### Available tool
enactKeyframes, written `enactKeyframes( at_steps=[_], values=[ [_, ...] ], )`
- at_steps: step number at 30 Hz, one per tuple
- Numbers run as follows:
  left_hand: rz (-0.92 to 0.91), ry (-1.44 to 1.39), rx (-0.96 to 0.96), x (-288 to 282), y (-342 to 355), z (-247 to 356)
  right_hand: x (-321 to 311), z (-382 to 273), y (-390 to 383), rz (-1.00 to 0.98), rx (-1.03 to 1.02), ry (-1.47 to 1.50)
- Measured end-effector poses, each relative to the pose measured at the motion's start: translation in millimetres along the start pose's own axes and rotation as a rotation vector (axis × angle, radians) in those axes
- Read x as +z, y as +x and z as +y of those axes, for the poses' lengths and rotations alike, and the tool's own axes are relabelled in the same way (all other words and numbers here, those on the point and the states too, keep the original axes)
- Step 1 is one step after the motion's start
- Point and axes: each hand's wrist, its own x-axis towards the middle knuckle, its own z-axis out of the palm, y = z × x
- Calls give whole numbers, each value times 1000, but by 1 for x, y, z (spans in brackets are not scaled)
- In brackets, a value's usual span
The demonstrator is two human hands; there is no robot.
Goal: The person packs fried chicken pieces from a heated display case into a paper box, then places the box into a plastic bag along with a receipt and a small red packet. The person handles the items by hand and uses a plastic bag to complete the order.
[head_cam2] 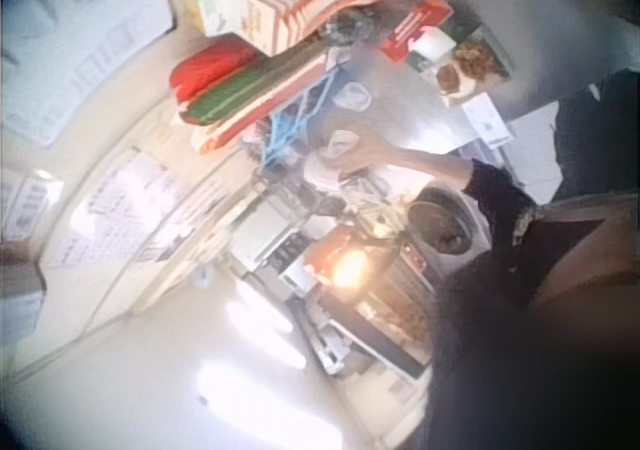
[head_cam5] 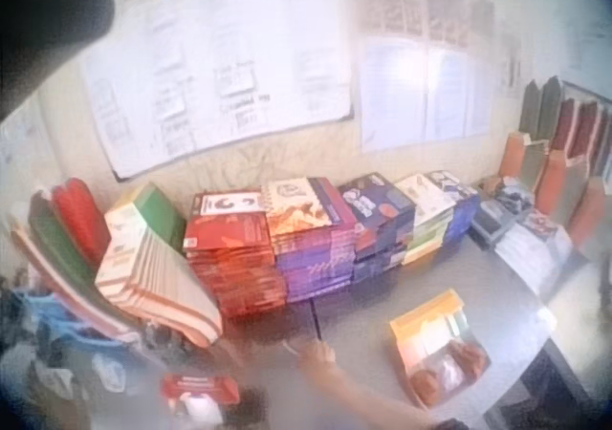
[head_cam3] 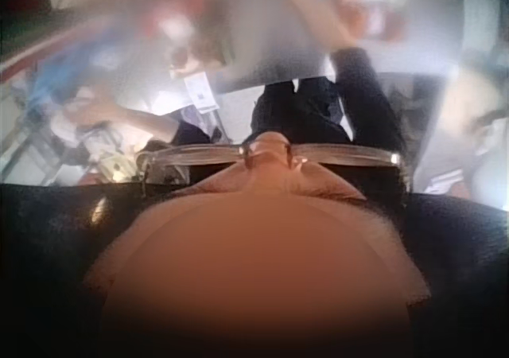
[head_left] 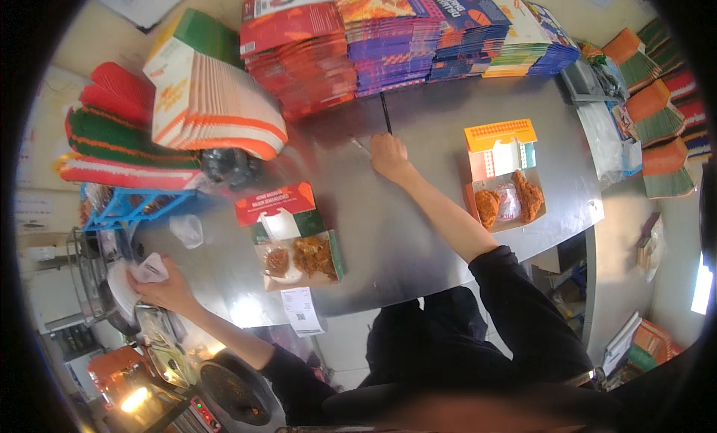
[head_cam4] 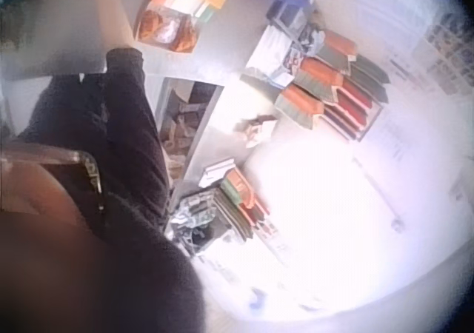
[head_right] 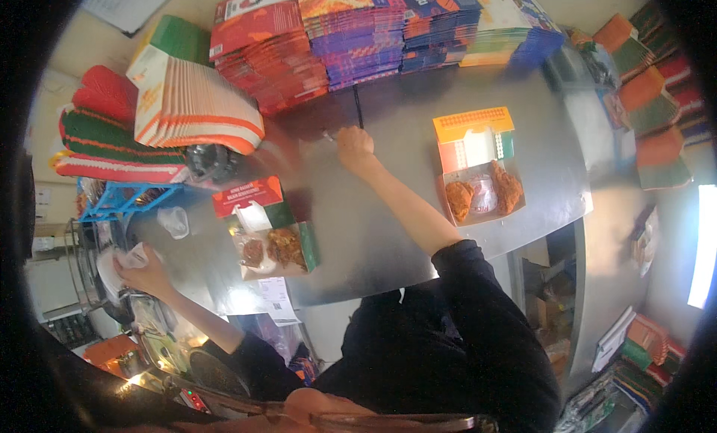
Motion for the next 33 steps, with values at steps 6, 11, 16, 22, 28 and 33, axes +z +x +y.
enactKeyframes(
  at_steps=[6, 11, 16, 22, 28, 33],
  values=[
    [-1496, -1261, 303, -84, -150, 160, -95, 59, -111, -325, 38, 1012],
    [-1458, -1431, 116, -23, -244, 262, -113, 95, -204, 117, 218, 1514],
    [-1405, -792, 206, 11, -281, 245, -62, 89, -224, -33, 296, 1582],
    [-972, -510, 541, 15, -285, 221, -26, 64, -174, 46, -2, 1469],
    [-1062, -483, 420, 24, -288, 225, 20, 58, -141, 262, -423, 962],
    [-1107, -523, 380, 25, -290, 222, 26, 69, -148, 142, -315, 884]
  ],
)
